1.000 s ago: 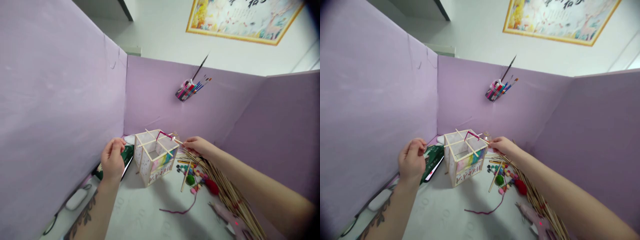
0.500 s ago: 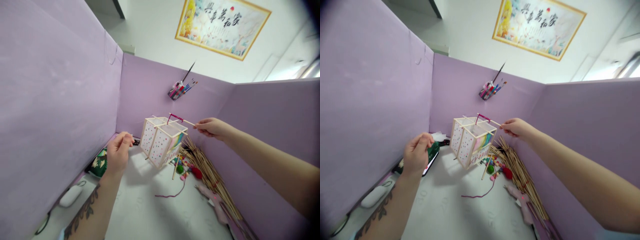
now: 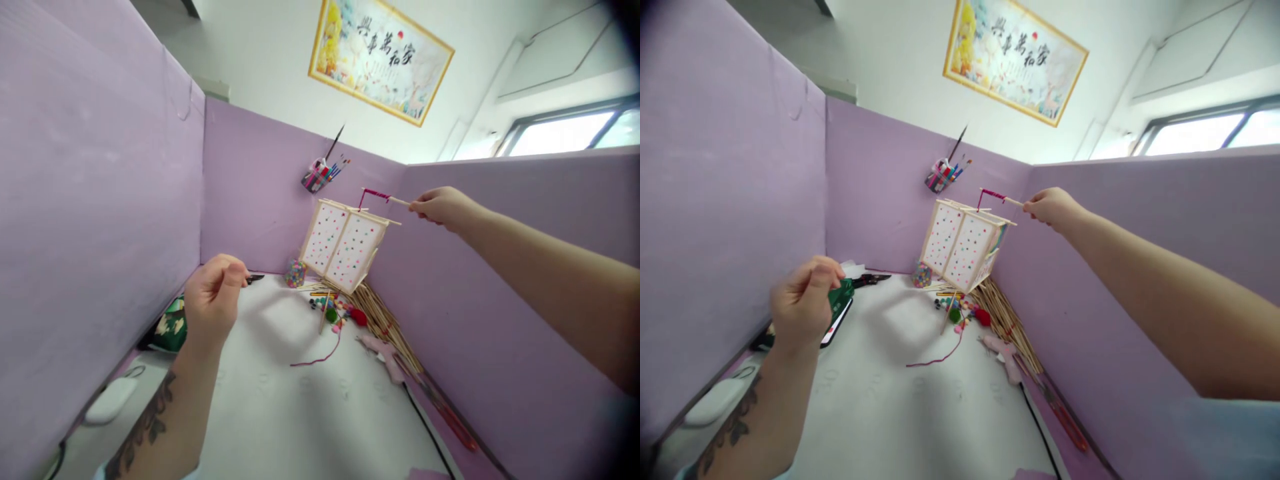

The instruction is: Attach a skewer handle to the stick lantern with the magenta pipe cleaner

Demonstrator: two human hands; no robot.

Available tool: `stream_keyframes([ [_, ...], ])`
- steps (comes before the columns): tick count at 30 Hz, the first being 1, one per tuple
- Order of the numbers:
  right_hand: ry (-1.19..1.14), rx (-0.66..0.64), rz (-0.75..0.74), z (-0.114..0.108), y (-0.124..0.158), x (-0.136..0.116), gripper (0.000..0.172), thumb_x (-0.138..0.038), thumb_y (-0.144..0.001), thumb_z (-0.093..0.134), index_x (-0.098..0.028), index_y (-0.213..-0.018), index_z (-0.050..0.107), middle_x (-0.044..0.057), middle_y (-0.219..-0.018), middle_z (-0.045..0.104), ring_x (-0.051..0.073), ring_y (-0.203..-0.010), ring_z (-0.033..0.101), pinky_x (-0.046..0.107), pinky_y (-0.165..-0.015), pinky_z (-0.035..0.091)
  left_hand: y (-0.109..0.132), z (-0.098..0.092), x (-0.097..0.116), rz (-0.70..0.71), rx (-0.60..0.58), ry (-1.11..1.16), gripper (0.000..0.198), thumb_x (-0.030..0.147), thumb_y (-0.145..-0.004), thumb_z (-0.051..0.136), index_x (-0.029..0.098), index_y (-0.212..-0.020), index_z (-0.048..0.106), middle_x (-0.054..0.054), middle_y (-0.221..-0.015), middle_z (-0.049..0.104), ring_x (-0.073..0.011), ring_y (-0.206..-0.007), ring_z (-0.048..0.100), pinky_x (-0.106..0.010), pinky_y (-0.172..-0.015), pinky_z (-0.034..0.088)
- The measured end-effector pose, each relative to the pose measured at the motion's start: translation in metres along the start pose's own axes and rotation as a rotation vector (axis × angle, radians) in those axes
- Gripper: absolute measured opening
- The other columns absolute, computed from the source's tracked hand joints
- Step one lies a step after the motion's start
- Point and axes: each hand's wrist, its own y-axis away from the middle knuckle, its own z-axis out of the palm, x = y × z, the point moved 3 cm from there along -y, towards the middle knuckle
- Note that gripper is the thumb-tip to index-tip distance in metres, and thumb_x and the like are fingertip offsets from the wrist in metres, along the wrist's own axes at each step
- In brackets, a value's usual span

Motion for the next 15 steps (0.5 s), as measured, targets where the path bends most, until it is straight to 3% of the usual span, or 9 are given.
stream_keyframes([
  [6,0.114,0.098,0.025,-0.003,0.004,0.020,0.013,-0.023,-0.078,0.060,-0.014,-0.084,0.068,0.005,-0.064,0.057,0.011,-0.048,0.044,0.028,-0.048,0.031,0.003,-0.006,0.019,0.139,-0.095,0.021,0.032,0.026,-0.090,0.053,0.020,-0.058,0.054,0.000,-0.067,0.057,-0.0136,-0.064,0.054,-0.029,-0.061,0.040],
  [15,0.169,0.198,-0.055,0.012,-0.014,0.054,0.019,-0.025,-0.078,0.058,-0.016,-0.088,0.071,0.006,-0.070,0.064,0.014,-0.055,0.051,0.027,-0.052,0.035,0.004,-0.002,0.011,0.172,-0.127,-0.009,0.028,0.021,-0.087,0.056,0.020,-0.059,0.053,0.001,-0.067,0.058,-0.0129,-0.064,0.054,-0.028,-0.059,0.039],
])
